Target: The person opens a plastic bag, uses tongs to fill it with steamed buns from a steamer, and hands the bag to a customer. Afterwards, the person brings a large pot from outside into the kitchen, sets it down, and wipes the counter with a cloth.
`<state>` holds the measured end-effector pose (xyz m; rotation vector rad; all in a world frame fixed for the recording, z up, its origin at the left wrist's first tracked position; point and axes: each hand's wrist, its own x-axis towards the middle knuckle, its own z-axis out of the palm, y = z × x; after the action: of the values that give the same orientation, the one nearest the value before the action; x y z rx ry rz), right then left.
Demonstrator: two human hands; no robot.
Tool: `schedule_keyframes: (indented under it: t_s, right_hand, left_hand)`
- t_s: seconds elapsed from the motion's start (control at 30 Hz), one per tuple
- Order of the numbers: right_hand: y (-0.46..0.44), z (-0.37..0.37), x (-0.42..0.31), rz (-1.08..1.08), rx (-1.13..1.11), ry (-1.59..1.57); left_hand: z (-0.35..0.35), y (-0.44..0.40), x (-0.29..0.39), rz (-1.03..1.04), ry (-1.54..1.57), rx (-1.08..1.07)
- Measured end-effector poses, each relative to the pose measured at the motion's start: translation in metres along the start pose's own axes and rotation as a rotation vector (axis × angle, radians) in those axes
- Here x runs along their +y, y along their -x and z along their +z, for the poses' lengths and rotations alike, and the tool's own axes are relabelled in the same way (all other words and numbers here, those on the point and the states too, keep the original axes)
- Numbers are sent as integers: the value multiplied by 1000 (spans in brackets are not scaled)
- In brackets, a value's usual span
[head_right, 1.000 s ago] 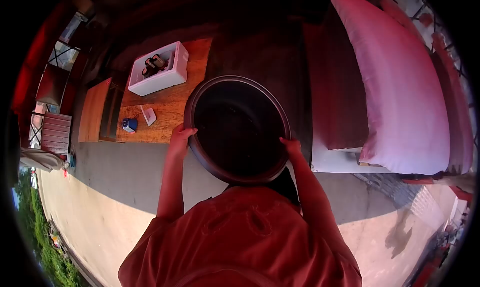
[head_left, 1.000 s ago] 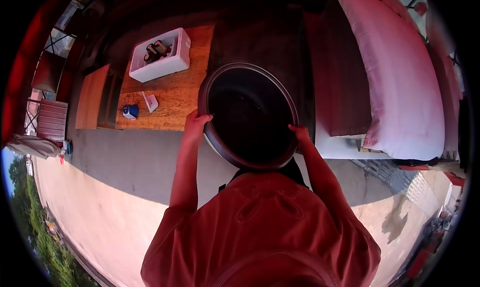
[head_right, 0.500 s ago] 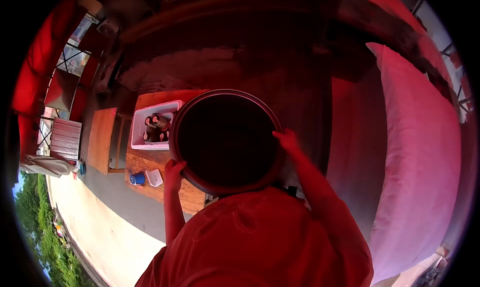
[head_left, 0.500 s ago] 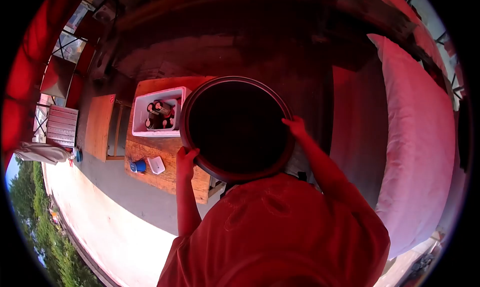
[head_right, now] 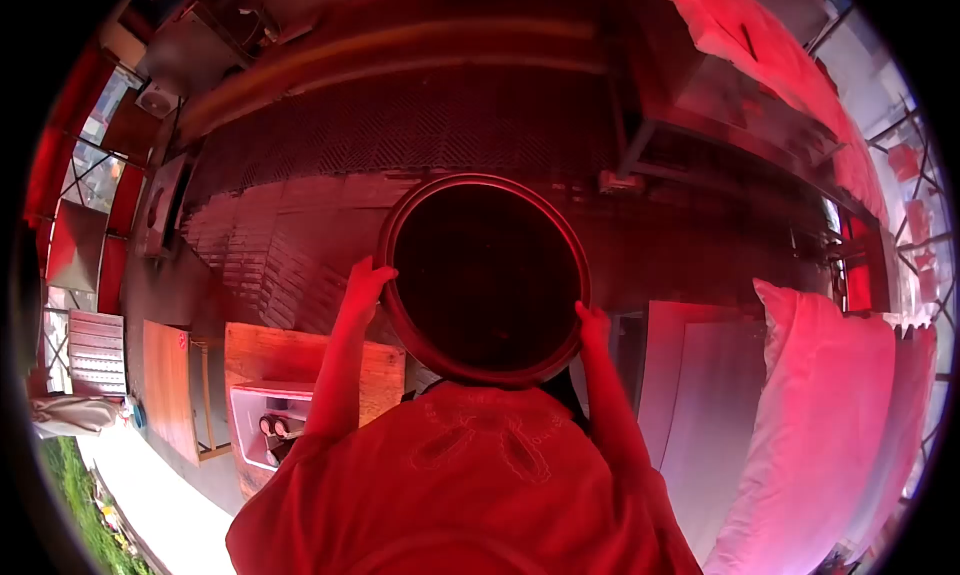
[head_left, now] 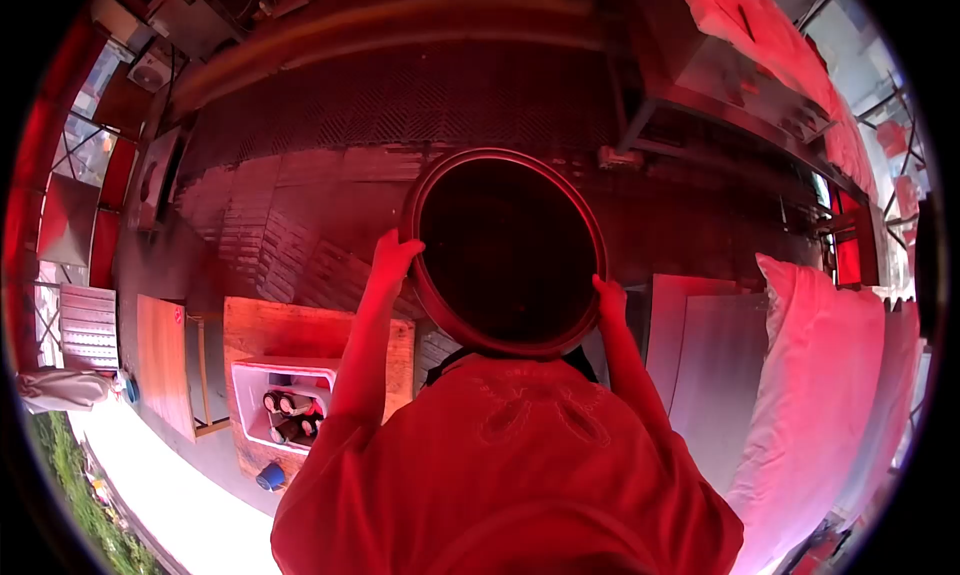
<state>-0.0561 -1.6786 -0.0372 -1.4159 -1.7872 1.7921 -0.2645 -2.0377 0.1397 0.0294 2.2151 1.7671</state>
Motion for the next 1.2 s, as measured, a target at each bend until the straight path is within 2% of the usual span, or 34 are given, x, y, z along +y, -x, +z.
schedule_keyframes:
  t_s: [0.1,0.2,0.23,0.3,0.37,0.43,0.5,0.53,0.6,0.63,0.67,0.77,0.83,0.87,0.97,1.1,1.13,1.17,1.2]
  right_hand:
    - [-42,14,-67,104,50,-276]
    - [-138,54,-101,57,101,-251]
    - [-180,75,-134,25,81,-241]
    - [-224,128,-207,29,51,-227]
    - [-318,205,-278,-187,-59,-204]
    - [-343,258,-370,-331,-69,121]
    - [-401,325,-420,-412,-118,289]
    - [-416,355,-449,-414,-199,277]
    - [-453,414,-508,-475,-307,273]
    - [-474,443,-526,-523,-333,284]
    - [-497,468,-538,-563,-354,294]
    - [-602,535,-566,-438,-349,238]
    - [-673,553,-559,-376,-266,256]
    - [-713,561,-578,-383,-223,250]
    - [-758,561,-646,-283,-132,273]
    - [-834,564,-718,-267,15,16]
    - [-841,567,-741,-242,42,39]
    - [-873,576,-759,-247,45,44]
    - [-903,583,-775,-242,42,58]
  left_hand:
    - [63,-134,12,-20,19,-108]
    - [98,-247,30,-55,110,-169]
    - [104,-287,38,-42,147,-103]
    - [90,-343,42,-60,172,15]
    - [55,-433,23,-165,129,127]
    - [36,-457,52,-247,313,168]
    - [30,-487,59,-307,542,276]
    - [6,-505,30,-484,533,184]
    - [-2,-545,12,-716,660,124]
    - [8,-567,28,-783,795,159]
    - [16,-599,37,-737,834,149]
    - [18,-730,72,-661,862,78]
    - [12,-827,97,-669,813,12]
    - [18,-880,106,-687,801,-26]
    - [28,-1000,142,-758,722,-144]
    - [95,-1141,214,-730,643,-260]
    - [108,-1166,226,-721,623,-280]
    - [124,-1194,235,-721,610,-296]
    - [127,-1228,216,-776,613,-273]
